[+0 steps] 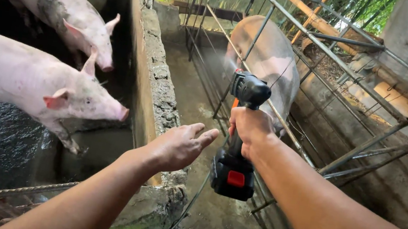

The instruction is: Use a cordless high-pressure water sprayer to wash pigs in an outdoor pen.

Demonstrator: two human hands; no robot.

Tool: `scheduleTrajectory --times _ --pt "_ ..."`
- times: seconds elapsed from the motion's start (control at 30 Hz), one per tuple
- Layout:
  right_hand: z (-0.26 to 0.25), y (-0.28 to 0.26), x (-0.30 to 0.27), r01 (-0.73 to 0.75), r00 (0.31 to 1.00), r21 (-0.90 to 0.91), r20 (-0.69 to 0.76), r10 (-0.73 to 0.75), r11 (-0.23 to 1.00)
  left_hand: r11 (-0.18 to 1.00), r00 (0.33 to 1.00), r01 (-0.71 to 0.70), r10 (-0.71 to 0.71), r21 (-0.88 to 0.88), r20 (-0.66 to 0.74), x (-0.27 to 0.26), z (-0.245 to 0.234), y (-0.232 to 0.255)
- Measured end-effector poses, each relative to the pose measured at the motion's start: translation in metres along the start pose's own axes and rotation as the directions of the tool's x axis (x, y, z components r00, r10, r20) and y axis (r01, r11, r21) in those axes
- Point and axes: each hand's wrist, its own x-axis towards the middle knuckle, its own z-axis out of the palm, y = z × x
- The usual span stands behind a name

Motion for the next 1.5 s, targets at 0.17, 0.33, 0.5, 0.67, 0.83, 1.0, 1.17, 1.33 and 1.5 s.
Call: scheduleTrajectory --times 0.17,0.33,0.5,0.67,0.83,1.0,1.17,1.33,1.5 --pt "-0.001 0.001 0.003 0.0 1.0 0.022 0.001 0.0 1.0 0.999 0.999 -0.045 0.045 0.013 -0.016 0.008 0.007 -0.011" --pt "-0.011 0.011 0.038 0.069 0.994 0.089 0.077 -0.076 0.994 0.995 0.995 -0.095 0.095 0.001 -0.018 0.008 0.005 -0.011" --pt "-0.02 -0.017 0.051 0.048 0.997 0.103 0.05 -0.053 0.994 0.996 0.997 -0.078 0.077 -0.037 -0.031 -0.003 0.001 -0.006" --pt "-0.03 -0.047 0.05 0.031 0.998 0.159 0.041 -0.038 0.987 0.996 0.996 -0.08 0.079 -0.028 -0.035 -0.006 0.002 -0.011" --pt "-0.045 -0.074 0.056 0.031 0.996 0.191 0.075 -0.046 0.981 0.992 0.995 -0.093 0.09 -0.08 -0.045 -0.01 0.0 -0.014" --pt "-0.061 -0.089 0.087 -0.051 0.99 0.157 0.14 0.029 0.986 0.998 0.998 -0.056 0.056 -0.022 -0.01 -0.018 -0.006 -0.008" --pt "-0.07 -0.116 0.097 -0.062 0.993 0.076 0.108 0.054 0.995 0.993 0.993 -0.116 0.117 0.011 -0.027 -0.015 -0.006 -0.015" --pt "-0.086 -0.141 0.125 -0.143 0.984 0.168 0.126 0.123 0.975 0.999 0.999 -0.036 0.036 -0.021 -0.016 -0.028 -0.017 -0.008" --pt "-0.093 -0.16 0.12 -0.143 0.983 0.172 0.139 0.12 0.975 0.882 0.912 -0.389 0.409 0.265 -0.022 0.005 0.007 -0.059"
